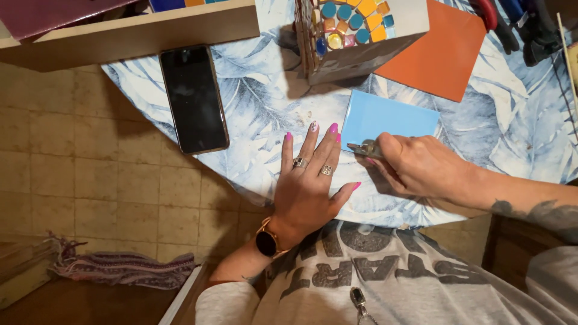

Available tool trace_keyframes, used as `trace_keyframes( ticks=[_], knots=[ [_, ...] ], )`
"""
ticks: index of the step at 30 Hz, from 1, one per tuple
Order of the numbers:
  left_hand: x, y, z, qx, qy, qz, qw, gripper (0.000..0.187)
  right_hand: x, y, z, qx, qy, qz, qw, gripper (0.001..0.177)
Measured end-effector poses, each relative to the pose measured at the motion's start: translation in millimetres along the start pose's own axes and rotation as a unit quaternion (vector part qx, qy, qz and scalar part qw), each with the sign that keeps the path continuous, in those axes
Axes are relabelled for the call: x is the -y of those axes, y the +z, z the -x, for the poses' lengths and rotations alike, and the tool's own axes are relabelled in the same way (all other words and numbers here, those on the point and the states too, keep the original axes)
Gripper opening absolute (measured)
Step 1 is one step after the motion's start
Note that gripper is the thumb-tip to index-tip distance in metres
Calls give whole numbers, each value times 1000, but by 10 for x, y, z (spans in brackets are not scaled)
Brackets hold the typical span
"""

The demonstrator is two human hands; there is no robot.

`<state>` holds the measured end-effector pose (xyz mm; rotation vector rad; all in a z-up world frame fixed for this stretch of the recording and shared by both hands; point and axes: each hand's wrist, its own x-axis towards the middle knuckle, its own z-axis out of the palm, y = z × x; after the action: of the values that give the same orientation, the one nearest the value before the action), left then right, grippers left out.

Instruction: Cutting small mosaic tiles from strips of material using nippers

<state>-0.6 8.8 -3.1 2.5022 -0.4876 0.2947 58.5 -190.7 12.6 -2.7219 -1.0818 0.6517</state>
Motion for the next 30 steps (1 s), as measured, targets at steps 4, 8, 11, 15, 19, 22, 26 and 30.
trace_keyframes(
  ticks=[4, 8, 11, 15, 19, 22, 26, 30],
  knots=[
    [5, 20, 18, -10, 8, -5, 1000, 67, 52, -33, -50, -19, -9, -13, 1000, 26],
    [-14, 36, 38, -32, 17, 13, 999, 62, 51, 12, -71, -31, -28, -21, 999, 27],
    [-3, 49, 50, -38, 16, 8, 999, 63, 17, 48, -105, -55, -45, -23, 997, 28],
    [-37, 93, 43, -74, 27, 22, 997, 58, 56, 87, -46, -93, -23, -17, 995, 29],
    [-66, 93, 41, -23, 7, 19, 1000, 64, -66, -226, 170, -144, -3, -223, 964, 26],
    [-81, 52, 43, 76, -3, -54, 996, 67, -300, -294, 477, -280, -92, -192, 936, 26],
    [-88, 72, 45, 69, -16, -37, 997, 65, -513, -41, 755, -398, -25, -285, 872, 24],
    [-98, 70, 47, 60, -18, -28, 998, 64, -289, 54, 683, -379, 14, -448, 810, 21]
  ],
)
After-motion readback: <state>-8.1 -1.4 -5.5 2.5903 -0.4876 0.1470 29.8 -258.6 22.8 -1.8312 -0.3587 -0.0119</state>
